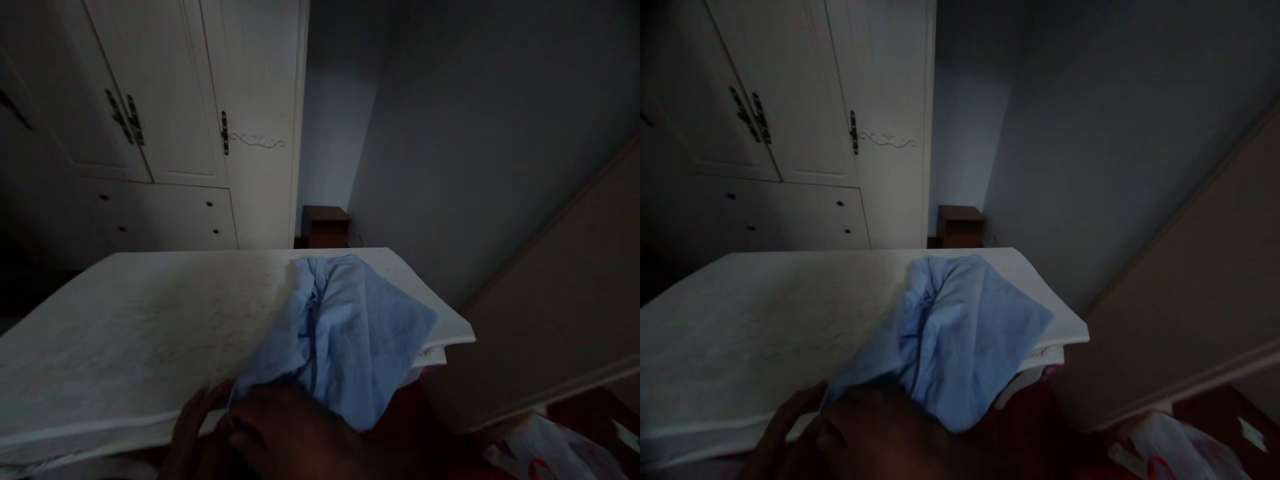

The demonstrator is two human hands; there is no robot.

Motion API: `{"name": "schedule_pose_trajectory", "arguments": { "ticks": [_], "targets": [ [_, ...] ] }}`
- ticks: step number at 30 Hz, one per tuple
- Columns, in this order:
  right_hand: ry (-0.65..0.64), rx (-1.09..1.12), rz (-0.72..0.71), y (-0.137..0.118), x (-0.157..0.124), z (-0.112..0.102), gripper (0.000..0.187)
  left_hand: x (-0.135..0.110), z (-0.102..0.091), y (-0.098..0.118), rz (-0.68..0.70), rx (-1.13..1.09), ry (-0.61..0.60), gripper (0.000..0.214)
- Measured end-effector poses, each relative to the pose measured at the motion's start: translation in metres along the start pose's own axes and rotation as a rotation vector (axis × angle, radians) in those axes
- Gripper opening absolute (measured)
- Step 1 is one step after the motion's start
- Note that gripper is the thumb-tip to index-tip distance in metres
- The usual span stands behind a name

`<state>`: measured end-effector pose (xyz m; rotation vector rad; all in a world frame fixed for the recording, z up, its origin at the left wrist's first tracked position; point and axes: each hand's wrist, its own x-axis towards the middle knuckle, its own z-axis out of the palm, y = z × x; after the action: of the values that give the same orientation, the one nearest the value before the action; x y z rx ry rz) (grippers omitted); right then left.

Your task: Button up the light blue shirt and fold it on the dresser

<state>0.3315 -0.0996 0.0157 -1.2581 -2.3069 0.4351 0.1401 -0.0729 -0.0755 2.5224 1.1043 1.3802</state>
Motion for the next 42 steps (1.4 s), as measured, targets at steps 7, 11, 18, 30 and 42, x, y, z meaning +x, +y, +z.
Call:
{"name": "schedule_pose_trajectory", "arguments": {
  "ticks": [7,11,18,30,42],
  "targets": [
    [0.037,0.166,-0.020,-0.002,-0.043,-0.018,0.033,0.064,-0.015,0.030,-0.421,-0.163,0.112,0.052],
    [0.307,0.095,0.003,0.028,-0.065,-0.047,0.031,0.094,0.007,0.035,-0.188,0.079,0.012,0.068],
    [0.251,-0.207,-0.039,0.103,-0.068,-0.077,0.068,0.128,0.045,0.033,0.083,0.198,-0.427,0.066],
    [0.010,-0.236,0.005,0.102,-0.063,-0.088,0.047,0.211,0.014,-0.017,0.036,0.430,-0.542,0.026],
    [0.009,0.013,-0.146,0.063,-0.034,-0.095,0.044,0.237,-0.036,-0.096,-0.486,-0.362,0.575,0.016]
  ]
}}
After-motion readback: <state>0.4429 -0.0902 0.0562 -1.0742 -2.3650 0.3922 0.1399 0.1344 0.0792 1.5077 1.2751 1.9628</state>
